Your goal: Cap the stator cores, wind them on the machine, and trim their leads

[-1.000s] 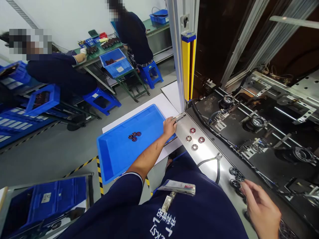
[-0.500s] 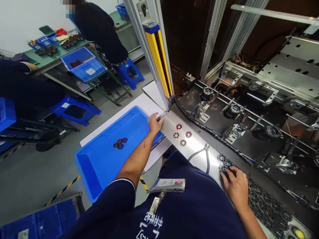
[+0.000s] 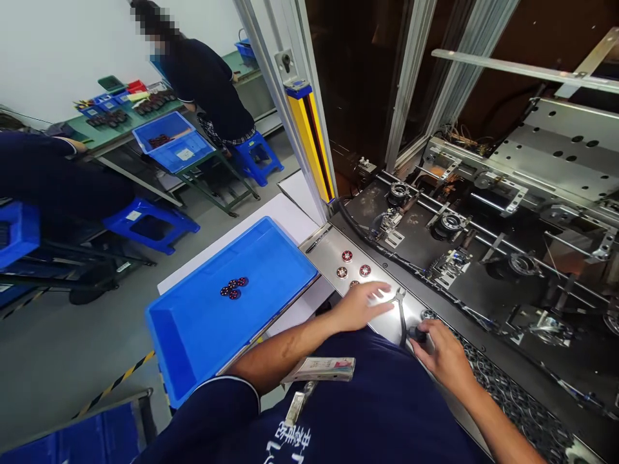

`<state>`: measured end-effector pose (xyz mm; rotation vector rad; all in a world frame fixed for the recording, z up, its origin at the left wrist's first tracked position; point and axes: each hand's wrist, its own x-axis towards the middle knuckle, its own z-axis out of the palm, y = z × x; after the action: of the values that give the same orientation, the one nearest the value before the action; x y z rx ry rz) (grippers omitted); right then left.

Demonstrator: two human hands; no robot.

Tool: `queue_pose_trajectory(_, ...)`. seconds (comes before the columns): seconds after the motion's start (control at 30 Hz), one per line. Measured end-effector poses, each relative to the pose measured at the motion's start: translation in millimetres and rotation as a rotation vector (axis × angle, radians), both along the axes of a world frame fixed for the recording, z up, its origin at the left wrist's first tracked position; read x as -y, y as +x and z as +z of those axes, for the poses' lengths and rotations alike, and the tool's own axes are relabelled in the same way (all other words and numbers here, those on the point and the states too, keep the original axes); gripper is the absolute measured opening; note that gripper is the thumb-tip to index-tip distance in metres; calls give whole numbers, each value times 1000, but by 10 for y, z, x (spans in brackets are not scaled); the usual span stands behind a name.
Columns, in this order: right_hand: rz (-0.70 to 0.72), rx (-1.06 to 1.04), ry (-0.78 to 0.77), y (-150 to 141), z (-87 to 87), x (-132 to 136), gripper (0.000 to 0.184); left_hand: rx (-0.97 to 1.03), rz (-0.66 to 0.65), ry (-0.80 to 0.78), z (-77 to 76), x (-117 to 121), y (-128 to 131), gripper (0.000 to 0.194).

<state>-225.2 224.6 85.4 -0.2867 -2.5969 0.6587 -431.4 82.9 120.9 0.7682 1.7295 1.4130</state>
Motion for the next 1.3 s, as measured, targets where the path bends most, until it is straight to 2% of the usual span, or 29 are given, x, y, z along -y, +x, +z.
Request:
queue_pose_trajectory(0.1,6,-144,-103,-231,371,87,20,286,-192,27,77,-100,215,64)
queue_pose_trajectory(0.17,28,-221,-157,-349,584,146,24,413,-238,53,142,-112,279,72)
queue_pose_trajectory(0.27,51,-292,-179,-450,759,201,35,702,-161,132,248,-76,300,68)
queue_pose_trajectory(0.37,16,-348,-71,-482,793,230,38,950,-41,208,324,-46,305,58)
queue_pose_trajectory(0.43,-26,-372,-9,-488,792,248,32,962,-13,226,350,-47,321,56)
queue_pose_trajectory(0.57,-56,-364,6,-500,807,283,33,954,20,245,355,-64,373,57)
queue_pose_trajectory(0.8,-86,-369,-78,-500,848,321,32,1071,-97,302,298,-82,446,52)
queue_pose_trajectory(0.87,-54,-300,-198,-474,874,287,27,1025,-73,293,289,-80,436,54)
queue_pose_trajectory(0.97,29,-74,-502,-437,936,162,18,923,-40,271,282,-68,390,55)
queue_pose_trajectory(1.1,166,222,-823,-456,1034,-39,31,867,-92,269,266,-49,308,53)
queue_pose_trajectory(1.2,265,335,-932,-502,1080,-97,38,841,-153,280,248,-31,257,52)
queue_pose_trajectory(1.3,325,385,-933,-540,1085,-65,38,834,-241,284,243,5,221,54)
